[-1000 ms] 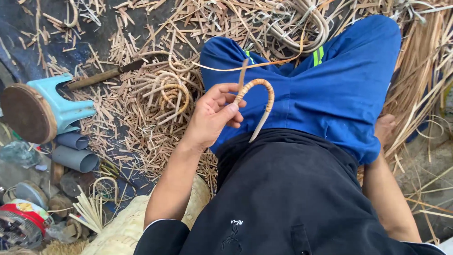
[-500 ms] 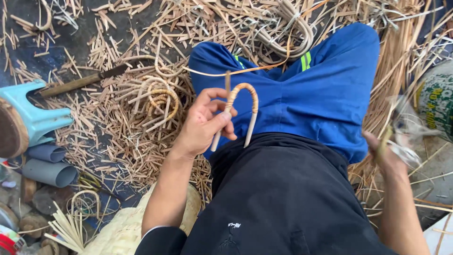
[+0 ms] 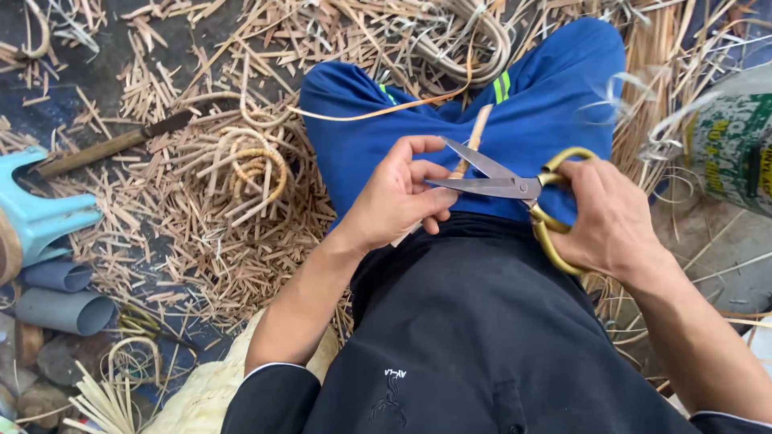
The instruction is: Wrapping and securing thin bamboo strips around bamboo frame components to create furniture or product parts.
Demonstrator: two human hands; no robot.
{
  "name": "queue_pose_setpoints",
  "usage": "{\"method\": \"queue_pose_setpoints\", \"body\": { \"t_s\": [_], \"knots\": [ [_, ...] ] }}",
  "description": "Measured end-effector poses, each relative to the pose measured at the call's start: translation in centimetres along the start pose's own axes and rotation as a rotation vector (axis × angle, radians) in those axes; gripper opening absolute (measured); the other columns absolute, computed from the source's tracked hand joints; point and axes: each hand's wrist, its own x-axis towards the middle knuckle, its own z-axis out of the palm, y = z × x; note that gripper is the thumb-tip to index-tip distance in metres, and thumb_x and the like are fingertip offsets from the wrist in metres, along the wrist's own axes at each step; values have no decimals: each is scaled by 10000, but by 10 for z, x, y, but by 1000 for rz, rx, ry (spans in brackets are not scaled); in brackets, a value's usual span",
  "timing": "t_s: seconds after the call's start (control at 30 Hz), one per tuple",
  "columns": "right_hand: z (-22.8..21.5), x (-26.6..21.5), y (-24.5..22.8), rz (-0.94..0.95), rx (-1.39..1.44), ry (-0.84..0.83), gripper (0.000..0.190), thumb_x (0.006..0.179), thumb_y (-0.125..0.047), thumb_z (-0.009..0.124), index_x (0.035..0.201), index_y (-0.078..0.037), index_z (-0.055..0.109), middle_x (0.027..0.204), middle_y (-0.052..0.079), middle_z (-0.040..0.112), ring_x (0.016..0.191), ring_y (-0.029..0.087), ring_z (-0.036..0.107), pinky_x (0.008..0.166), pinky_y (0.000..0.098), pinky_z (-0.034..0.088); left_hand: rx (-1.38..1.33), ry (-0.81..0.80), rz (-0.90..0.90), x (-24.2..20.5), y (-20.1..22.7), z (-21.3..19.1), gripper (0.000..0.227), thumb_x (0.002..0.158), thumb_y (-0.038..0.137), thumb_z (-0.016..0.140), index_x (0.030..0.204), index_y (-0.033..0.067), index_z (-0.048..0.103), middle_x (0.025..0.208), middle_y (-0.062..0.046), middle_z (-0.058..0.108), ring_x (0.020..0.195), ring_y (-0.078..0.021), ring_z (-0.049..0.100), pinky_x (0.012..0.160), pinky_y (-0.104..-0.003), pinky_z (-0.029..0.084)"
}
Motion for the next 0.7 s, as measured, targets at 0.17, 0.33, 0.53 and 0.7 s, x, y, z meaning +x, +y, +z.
{"method": "queue_pose_setpoints", "body": {
  "t_s": [0.17, 0.33, 0.53, 0.7],
  "knots": [
    [-5, 13, -5, -86, -69, 30, 539, 773, -284, 853, 1164, 0, 614, 983, 180, 619, 915, 382, 633, 819, 477, 507, -39, 40, 14, -5, -13, 2, 722, 863, -5, 744, 1453, -18, 329, 1059, -136, 660, 746, -148, 691, 560, -280, 589],
    [-6, -4, 21, 114, -15, -74, 592, 771, -250, 801, 1256, 16, 591, 1041, 171, 617, 969, 353, 632, 847, 455, 510, -83, 94, 30, -7, -2, -2, 736, 884, 25, 749, 1476, -26, 315, 1064, -170, 699, 728, -148, 685, 557, -270, 584],
    [-4, 7, 6, -54, -75, 35, 584, 729, -267, 833, 1200, 1, 616, 1060, 198, 618, 983, 375, 624, 862, 473, 510, 2, 20, -32, 3, -6, 11, 757, 869, 40, 759, 1474, -21, 309, 1037, -178, 706, 728, -149, 693, 540, -268, 582],
    [5, 14, 15, -119, -127, 115, 486, 710, -322, 890, 981, -15, 630, 874, 171, 591, 796, 363, 627, 703, 471, 504, 36, 44, -53, 4, 0, 10, 762, 860, 52, 762, 1474, -17, 316, 1016, -171, 697, 727, -151, 689, 525, -270, 576]
  ]
}}
